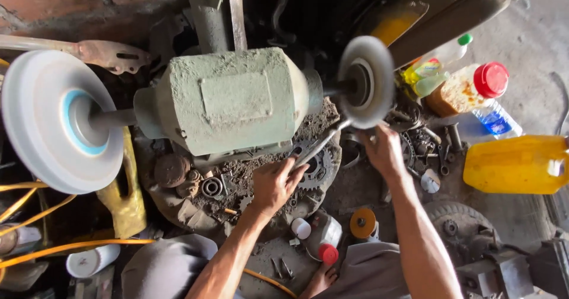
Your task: The person uses a bench grinder to polish a curved metal handle. They hold the handle with both hands, rotating it to grind different surfaces against the spinning wheel. The person periodically pauses to inspect the handle before resuming the polishing process.
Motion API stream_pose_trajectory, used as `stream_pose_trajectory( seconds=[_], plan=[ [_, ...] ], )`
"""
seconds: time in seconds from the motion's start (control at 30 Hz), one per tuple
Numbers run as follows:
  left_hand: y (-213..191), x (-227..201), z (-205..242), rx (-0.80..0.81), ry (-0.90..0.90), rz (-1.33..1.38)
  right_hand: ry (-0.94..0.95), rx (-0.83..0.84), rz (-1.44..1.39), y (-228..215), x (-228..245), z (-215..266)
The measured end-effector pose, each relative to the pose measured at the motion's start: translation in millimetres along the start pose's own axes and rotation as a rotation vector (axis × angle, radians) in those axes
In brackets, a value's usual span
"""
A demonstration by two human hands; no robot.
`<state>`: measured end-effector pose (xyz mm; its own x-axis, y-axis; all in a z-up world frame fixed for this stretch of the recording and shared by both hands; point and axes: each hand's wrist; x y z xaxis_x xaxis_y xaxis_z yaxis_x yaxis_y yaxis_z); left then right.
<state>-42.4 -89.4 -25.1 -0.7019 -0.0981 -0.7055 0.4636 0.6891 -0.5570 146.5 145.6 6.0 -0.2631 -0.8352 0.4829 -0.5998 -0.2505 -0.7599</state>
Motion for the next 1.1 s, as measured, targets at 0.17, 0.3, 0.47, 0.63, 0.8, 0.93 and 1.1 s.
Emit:
stream_pose_trajectory(
  seconds=[0.17,0.3,0.47,0.63,0.8,0.93,1.1],
  plan=[
    [-1,-1,-5,-0.006,-0.113,0.030,-0.036,-0.002,-0.012,5,-6,2],
    [-14,-17,-12,0.089,-0.013,0.021,-0.027,-0.021,0.053,2,7,8],
    [-3,-18,-19,0.079,-0.048,-0.023,0.004,-0.014,-0.011,-10,17,-6],
    [15,-21,-27,0.125,-0.024,-0.005,0.017,-0.037,0.055,-20,-10,12],
    [17,-46,-44,0.197,-0.027,0.024,0.005,-0.082,0.089,-46,-3,12],
    [21,-48,-40,0.252,-0.146,0.106,0.136,-0.022,0.090,-45,-24,27],
    [18,-41,-39,0.364,-0.294,0.133,0.117,0.013,0.118,-51,-1,16]
  ],
)
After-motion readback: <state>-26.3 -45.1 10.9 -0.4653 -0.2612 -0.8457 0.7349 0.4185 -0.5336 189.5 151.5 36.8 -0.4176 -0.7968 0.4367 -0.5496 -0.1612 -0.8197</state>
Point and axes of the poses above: each hand's wrist, its own z-axis away from the middle knuckle, its own y-axis out of the palm, x = y × z, and after that the axes turned 14 degrees about -y, right-handed
